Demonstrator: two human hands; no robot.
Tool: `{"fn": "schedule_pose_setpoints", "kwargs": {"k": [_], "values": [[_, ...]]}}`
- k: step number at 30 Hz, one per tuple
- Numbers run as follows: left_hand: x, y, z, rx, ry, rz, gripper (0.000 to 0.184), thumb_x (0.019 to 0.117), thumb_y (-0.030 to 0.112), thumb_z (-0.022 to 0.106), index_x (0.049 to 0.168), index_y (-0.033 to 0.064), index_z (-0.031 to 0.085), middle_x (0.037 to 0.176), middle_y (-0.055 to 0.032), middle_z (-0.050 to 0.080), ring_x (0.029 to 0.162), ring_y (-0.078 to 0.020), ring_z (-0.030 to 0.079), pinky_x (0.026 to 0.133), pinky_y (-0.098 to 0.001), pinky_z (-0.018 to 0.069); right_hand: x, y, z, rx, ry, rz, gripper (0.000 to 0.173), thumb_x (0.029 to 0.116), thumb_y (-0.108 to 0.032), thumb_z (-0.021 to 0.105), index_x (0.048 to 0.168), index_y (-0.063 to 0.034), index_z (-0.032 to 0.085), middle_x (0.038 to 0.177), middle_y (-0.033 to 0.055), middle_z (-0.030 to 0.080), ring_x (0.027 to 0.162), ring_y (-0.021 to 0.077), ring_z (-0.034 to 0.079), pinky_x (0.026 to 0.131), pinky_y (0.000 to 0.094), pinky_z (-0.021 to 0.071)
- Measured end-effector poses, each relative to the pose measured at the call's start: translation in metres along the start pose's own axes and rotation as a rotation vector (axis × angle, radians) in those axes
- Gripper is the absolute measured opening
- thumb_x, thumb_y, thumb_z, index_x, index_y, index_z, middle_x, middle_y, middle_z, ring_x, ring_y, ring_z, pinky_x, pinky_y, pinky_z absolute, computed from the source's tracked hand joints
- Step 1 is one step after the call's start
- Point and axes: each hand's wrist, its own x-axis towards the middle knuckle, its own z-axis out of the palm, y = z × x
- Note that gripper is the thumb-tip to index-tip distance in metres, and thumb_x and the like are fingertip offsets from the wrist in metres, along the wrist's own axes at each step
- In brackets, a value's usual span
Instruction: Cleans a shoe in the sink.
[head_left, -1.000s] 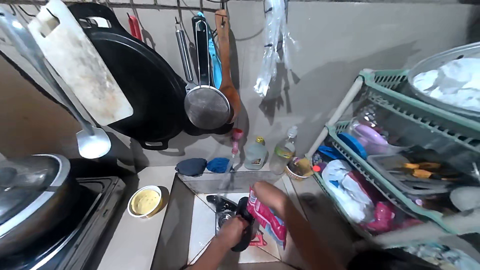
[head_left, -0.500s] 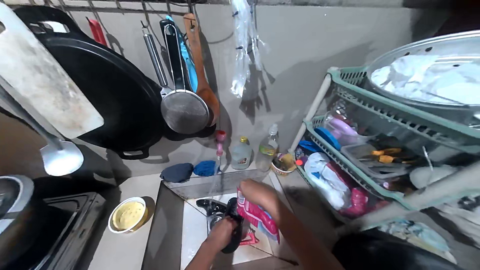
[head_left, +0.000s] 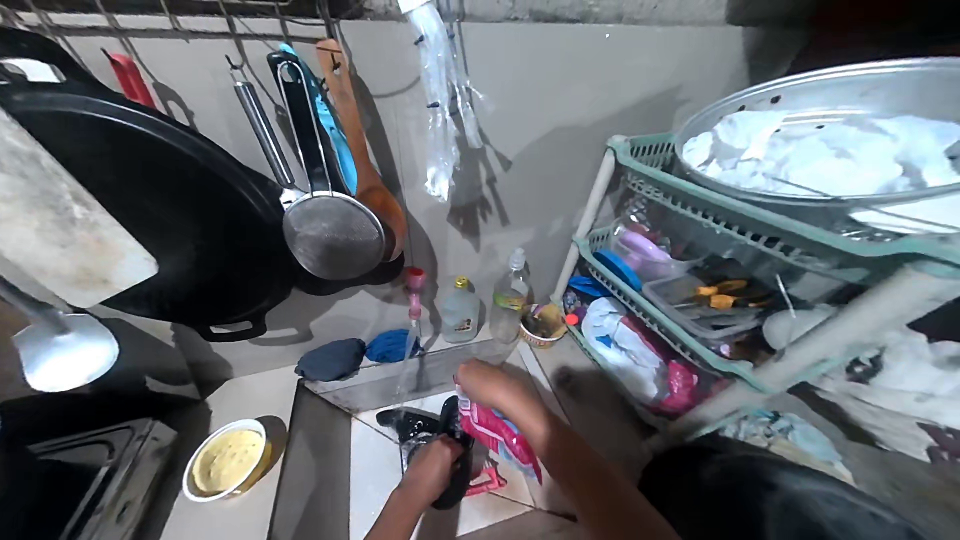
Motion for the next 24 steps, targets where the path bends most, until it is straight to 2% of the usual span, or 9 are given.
{"fn": "schedule_pose_setpoints", "kwargs": {"k": [4,8,11,14,16,19,24], "values": [[-0.001,0.002,-0.003,-0.012,0.009,-0.009,0.029,0.1029,0.01,0.056,0.126,-0.0025,0.068,0.132,-0.0245,0.064,0.131,-0.0392,0.057,0.113,-0.0524,0.0423,-0.005,0.008,0.004,0.066,0.031,0.004,0.027,0.1047,-0.004,0.049,0.124,0.0108,0.061,0.131,0.032,0.06,0.126,0.0466,0.057,0.103,0.0628,0.0449],[-0.002,0.0,-0.01,-0.057,0.103,-0.011,0.028,0.1011,0.009,0.059,0.124,-0.0038,0.069,0.128,-0.0265,0.066,0.127,-0.0414,0.059,0.112,-0.0538,0.043,-0.041,0.037,0.014,0.277,0.233,0.029,0.031,0.1087,-0.01,0.044,0.126,0.0077,0.063,0.127,0.0301,0.063,0.124,0.0434,0.059,0.107,0.0578,0.0439],[-0.004,-0.004,-0.014,-0.092,0.154,-0.023,0.028,0.0999,0.008,0.06,0.124,-0.004,0.069,0.127,-0.0268,0.066,0.126,-0.0408,0.06,0.112,-0.0529,0.0431,-0.073,0.07,0.034,0.46,0.468,0.186,0.037,0.1095,-0.012,0.042,0.141,-0.0004,0.058,0.131,0.0269,0.064,0.125,0.0399,0.061,0.11,0.0543,0.0437],[-0.009,-0.004,-0.018,-0.098,0.2,-0.015,0.028,0.0985,0.008,0.062,0.122,-0.0055,0.07,0.124,-0.0277,0.068,0.123,-0.0417,0.062,0.111,-0.0529,0.0444,-0.09,0.106,0.061,0.643,0.929,0.374,0.037,0.1089,-0.013,0.044,0.137,0.0057,0.058,0.122,0.0285,0.066,0.115,0.0404,0.065,0.103,0.0539,0.0497],[-0.011,-0.007,-0.017,-0.095,0.209,-0.001,0.028,0.0983,0.008,0.063,0.121,-0.0062,0.07,0.123,-0.0276,0.068,0.123,-0.0416,0.063,0.111,-0.0525,0.0443,-0.096,0.124,0.06,0.648,1.126,0.529,0.033,0.1074,-0.012,0.047,0.13,0.0074,0.061,0.115,0.0294,0.068,0.11,0.0431,0.067,0.098,0.0579,0.0513],[-0.013,-0.011,-0.012,-0.099,0.199,0.002,0.028,0.0979,0.008,0.063,0.121,-0.0065,0.07,0.123,-0.0281,0.068,0.122,-0.0424,0.063,0.111,-0.0535,0.0444,-0.105,0.139,0.048,0.632,1.283,0.707,0.033,0.1047,-0.008,0.05,0.13,0.0104,0.059,0.115,0.0343,0.066,0.11,0.0493,0.065,0.097,0.0629,0.0491],[-0.022,-0.015,-0.007,-0.109,0.171,0.008,0.027,0.0978,0.007,0.063,0.118,-0.0097,0.07,0.119,-0.0301,0.069,0.118,-0.0443,0.064,0.108,-0.0549,0.0459,-0.087,0.168,0.053,0.748,1.388,0.834,0.035,0.1091,-0.008,0.041,0.134,0.0119,0.055,0.118,0.0364,0.064,0.114,0.05,0.063,0.1,0.061,0.0473]]}}
